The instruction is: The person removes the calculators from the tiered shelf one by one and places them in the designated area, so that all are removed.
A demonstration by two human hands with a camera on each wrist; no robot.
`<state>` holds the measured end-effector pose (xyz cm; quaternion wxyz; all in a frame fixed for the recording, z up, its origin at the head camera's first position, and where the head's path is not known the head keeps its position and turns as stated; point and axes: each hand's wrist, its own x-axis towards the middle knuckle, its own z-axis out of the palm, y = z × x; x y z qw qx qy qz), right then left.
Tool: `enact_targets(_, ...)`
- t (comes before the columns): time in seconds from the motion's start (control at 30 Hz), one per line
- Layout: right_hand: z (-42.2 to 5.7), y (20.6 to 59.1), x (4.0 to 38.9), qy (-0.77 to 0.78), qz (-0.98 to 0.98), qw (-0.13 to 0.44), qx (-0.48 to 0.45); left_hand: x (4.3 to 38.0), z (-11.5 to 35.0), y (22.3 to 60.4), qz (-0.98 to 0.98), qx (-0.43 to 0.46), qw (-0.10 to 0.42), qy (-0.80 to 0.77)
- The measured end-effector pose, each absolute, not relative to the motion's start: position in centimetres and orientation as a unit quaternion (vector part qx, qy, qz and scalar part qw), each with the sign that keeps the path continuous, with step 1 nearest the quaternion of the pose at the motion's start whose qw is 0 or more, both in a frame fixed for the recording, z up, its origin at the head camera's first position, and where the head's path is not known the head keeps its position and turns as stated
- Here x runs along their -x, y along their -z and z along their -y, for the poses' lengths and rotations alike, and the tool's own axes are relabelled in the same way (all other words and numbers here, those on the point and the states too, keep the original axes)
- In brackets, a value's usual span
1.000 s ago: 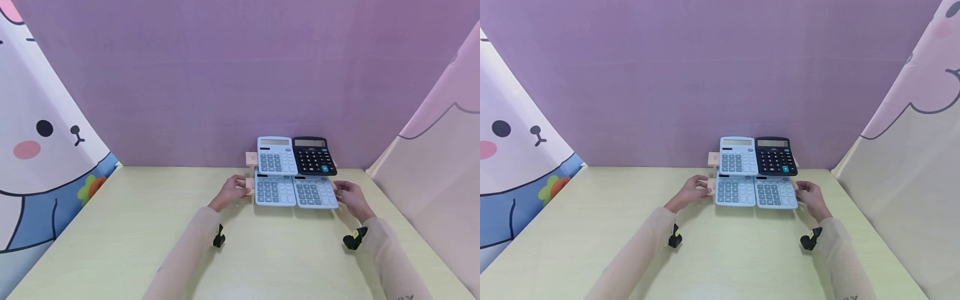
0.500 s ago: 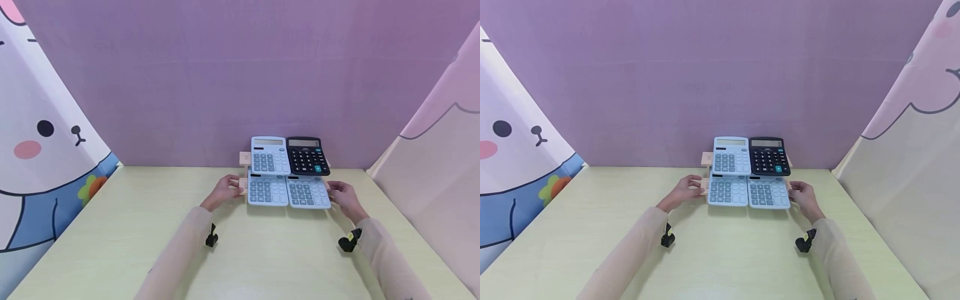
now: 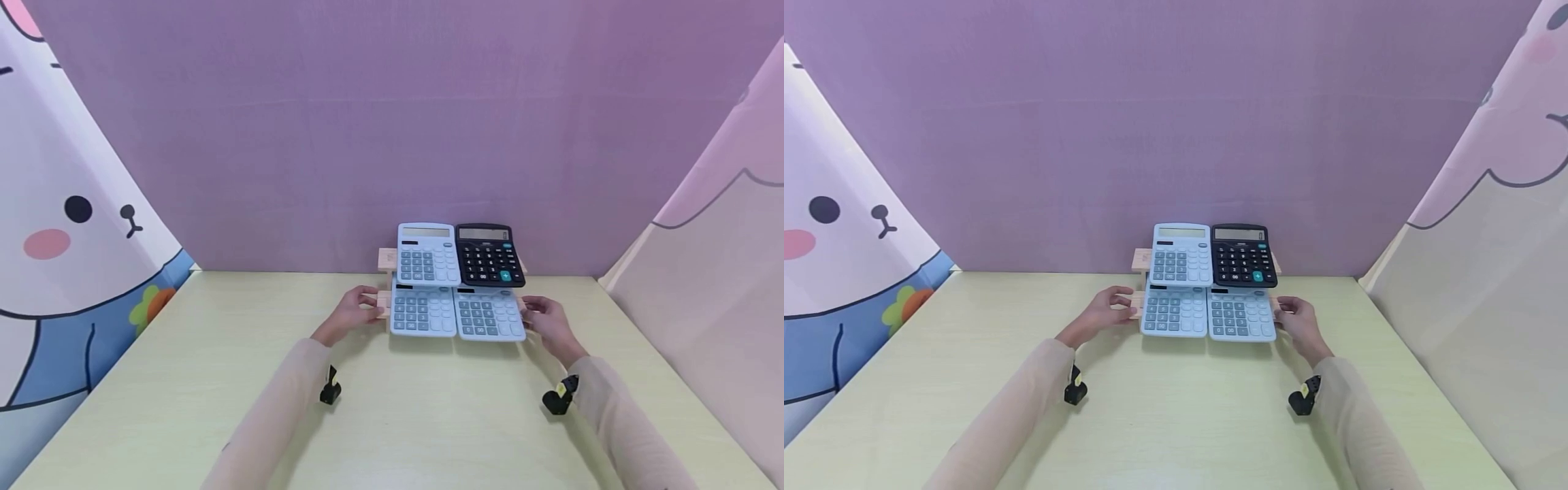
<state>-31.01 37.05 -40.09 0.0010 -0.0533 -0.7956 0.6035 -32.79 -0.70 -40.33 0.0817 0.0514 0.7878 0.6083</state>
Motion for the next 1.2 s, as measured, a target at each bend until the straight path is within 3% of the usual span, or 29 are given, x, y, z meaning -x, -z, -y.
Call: enact_targets(1.2,-36.9,40.41,31.22,-0.64,0.765,0.026,0.074,32.43,0.69,40.29,-0.793,-0.061,0.084,-0.6)
